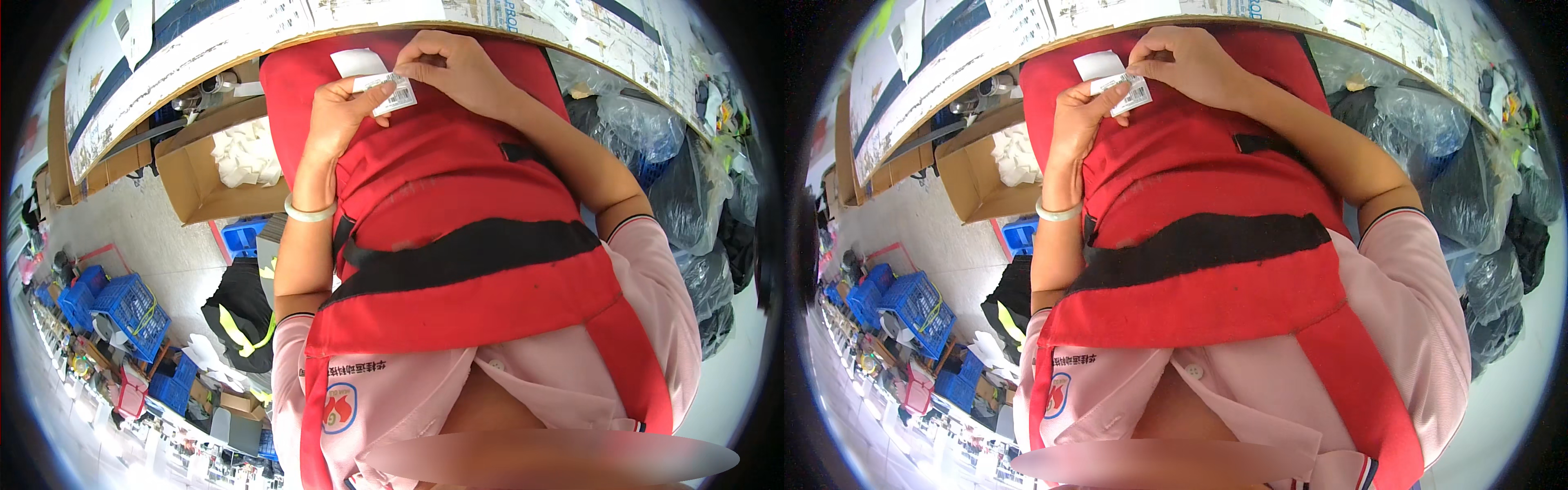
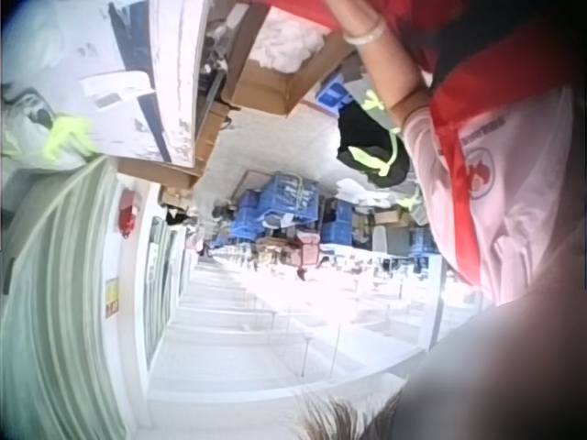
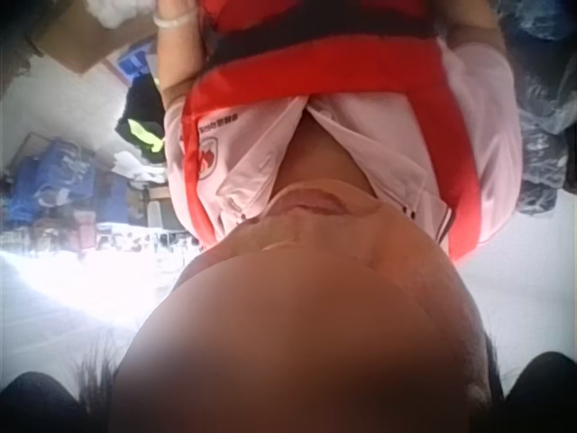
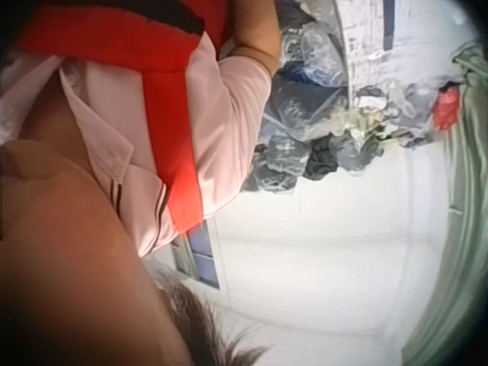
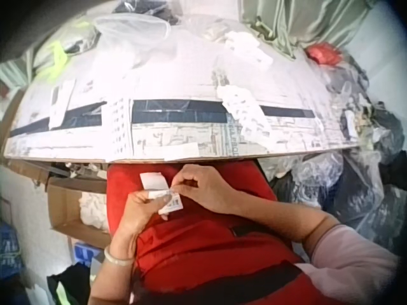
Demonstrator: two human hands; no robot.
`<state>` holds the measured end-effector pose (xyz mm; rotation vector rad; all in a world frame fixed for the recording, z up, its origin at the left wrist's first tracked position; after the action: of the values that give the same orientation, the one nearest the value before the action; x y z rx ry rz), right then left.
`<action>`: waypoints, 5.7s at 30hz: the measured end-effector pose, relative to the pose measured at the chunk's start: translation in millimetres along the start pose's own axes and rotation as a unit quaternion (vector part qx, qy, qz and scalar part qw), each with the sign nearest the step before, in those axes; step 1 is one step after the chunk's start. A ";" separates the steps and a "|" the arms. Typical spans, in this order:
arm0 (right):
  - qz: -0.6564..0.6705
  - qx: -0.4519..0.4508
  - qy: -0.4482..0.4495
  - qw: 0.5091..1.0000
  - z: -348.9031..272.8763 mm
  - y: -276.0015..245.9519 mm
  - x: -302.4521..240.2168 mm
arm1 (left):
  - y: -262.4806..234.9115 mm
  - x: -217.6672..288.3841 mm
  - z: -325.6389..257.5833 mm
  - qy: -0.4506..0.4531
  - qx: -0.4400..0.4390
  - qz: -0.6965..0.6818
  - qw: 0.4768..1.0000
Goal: Peeling white adhesive labels from a sheet and sticking them onto a workbench surface.
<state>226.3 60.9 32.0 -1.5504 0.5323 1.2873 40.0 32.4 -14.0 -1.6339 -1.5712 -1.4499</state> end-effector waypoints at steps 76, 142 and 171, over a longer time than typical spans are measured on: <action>-0.298 0.282 0.276 0.869 -66.9 -217.4 97.2 | 6.4 5.5 1.6 -0.023 -0.023 0.018 0.999; -0.051 0.149 -0.015 0.987 38.0 -71.7 17.2 | -3.8 4.6 2.3 0.003 -0.003 -0.049 0.999; -0.156 0.030 0.028 0.987 27.3 -71.6 -8.7 | -4.4 3.2 3.3 -0.006 -0.003 -0.048 0.999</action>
<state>269.6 111.0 71.6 -1.5520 0.3431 0.9827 36.7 37.8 -13.8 -1.5923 -1.6739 -1.4978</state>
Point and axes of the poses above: each hand's wrist, its own z-axis towards the middle knuckle, its own y-axis out of the palm, x = y × z, the point moved 3 cm from there along z, towards the middle knuckle, and after that the axes turned 2 degrees about z, right-handed, at the moved point
